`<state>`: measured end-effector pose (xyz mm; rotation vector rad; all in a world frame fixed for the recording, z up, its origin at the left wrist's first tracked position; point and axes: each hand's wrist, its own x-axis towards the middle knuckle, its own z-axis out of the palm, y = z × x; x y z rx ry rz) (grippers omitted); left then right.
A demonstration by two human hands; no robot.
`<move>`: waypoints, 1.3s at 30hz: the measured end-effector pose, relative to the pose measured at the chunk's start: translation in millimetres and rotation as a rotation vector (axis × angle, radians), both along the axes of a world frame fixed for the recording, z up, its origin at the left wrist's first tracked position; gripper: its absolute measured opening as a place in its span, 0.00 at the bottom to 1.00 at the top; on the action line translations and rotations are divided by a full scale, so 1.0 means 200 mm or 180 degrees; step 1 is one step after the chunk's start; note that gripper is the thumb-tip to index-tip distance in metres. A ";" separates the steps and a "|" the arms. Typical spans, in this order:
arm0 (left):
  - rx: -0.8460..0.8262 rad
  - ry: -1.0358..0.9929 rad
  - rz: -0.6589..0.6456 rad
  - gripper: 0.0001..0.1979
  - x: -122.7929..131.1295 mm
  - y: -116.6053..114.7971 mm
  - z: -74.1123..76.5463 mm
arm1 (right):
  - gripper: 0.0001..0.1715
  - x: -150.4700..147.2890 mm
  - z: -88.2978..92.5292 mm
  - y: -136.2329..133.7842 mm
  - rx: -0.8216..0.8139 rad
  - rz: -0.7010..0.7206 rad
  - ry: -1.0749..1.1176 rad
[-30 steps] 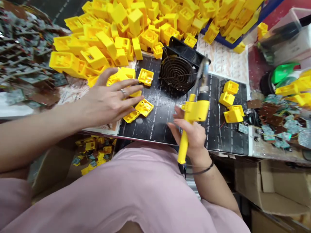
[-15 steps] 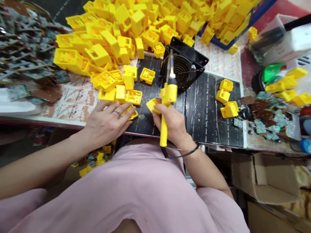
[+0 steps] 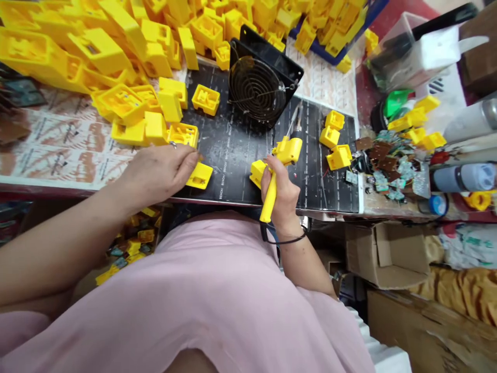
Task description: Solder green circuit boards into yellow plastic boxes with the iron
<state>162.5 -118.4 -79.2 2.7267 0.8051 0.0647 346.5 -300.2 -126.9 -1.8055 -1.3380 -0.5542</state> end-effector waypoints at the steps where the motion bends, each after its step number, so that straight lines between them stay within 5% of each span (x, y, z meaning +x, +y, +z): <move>1: -0.0043 0.0043 0.0011 0.25 0.00 0.00 0.01 | 0.15 0.02 -0.01 -0.01 0.0011 -0.0090 0.0056; 7: -0.0424 0.0371 0.0214 0.25 -0.03 0.00 0.06 | 0.14 0.12 -0.04 -0.03 -0.0060 -0.0460 0.0339; 12: -0.0978 -0.0374 0.0086 0.29 -0.05 0.00 0.06 | 0.15 0.19 -0.07 -0.03 0.0152 -0.0492 0.0494; 17: -0.1311 -0.1006 0.0103 0.30 -0.02 -0.04 0.01 | 0.10 0.18 -0.06 -0.05 0.0168 -0.0202 0.0649; 25: -0.2732 -0.1371 0.0276 0.22 0.07 -0.11 -0.03 | 0.05 0.07 0.02 -0.06 0.0525 0.0206 0.0605; 34: -0.2514 -0.1568 0.0047 0.21 0.09 -0.12 -0.05 | 0.10 0.03 0.03 -0.06 0.0353 -0.0104 0.0406; 39: -0.2323 -0.1483 0.0063 0.22 0.08 -0.13 -0.05 | 0.14 0.03 0.04 -0.06 0.0573 0.0422 0.0501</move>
